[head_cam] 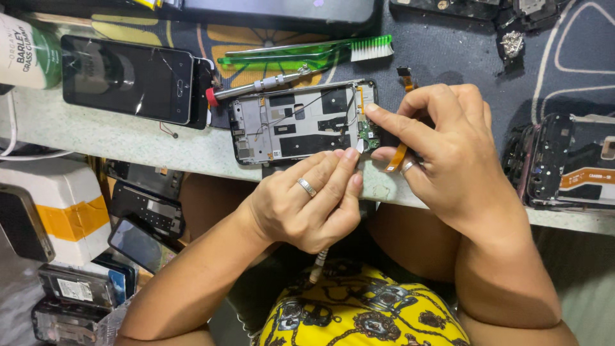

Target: The person disassembles a smartphone using a screwdriver and a metal prying tool. They remove screws, pry open the casing, disconnect ribbon cables, and extract the motherboard and camera module from the phone frame.

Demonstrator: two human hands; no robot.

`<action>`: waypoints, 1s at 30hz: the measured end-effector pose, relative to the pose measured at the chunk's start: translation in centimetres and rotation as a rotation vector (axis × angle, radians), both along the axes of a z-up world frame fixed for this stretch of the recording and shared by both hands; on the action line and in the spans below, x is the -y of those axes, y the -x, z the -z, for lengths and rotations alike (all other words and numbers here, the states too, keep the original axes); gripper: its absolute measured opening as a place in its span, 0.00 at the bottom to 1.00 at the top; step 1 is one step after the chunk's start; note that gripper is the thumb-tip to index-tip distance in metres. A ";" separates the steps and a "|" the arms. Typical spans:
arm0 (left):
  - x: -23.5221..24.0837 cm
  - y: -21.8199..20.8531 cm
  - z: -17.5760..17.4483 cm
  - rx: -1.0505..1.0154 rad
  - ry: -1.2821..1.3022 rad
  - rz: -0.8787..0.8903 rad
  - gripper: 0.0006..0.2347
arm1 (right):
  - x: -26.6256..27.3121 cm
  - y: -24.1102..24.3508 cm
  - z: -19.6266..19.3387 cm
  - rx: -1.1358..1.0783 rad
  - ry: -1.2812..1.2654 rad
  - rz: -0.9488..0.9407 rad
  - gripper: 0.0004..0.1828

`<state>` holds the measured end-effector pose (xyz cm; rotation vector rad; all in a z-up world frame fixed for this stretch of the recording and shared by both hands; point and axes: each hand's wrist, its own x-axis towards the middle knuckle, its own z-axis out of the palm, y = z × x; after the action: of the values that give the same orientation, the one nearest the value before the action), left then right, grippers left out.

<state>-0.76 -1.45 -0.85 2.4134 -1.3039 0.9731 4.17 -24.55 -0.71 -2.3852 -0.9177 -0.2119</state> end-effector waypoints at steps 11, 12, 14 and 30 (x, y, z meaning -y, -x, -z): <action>-1.5 -1.0 -0.9 -0.126 -0.032 0.110 0.06 | -0.2 -0.1 -0.2 0.002 -0.003 0.000 0.25; -1.4 -1.0 -0.8 -0.083 -0.057 0.101 0.06 | -0.3 -0.1 -0.3 0.006 -0.006 -0.008 0.25; -1.1 -0.7 -0.6 -0.073 -0.043 0.076 0.05 | -0.4 -0.1 -0.5 0.011 0.000 0.005 0.25; -0.5 -0.3 -0.3 -0.154 0.119 0.036 0.06 | -0.4 0.0 -0.1 -0.012 -0.044 0.035 0.29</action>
<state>-0.43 -0.91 -0.56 2.3160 -1.1975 0.8134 4.13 -24.13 -0.61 -2.3606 -0.8569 -0.2286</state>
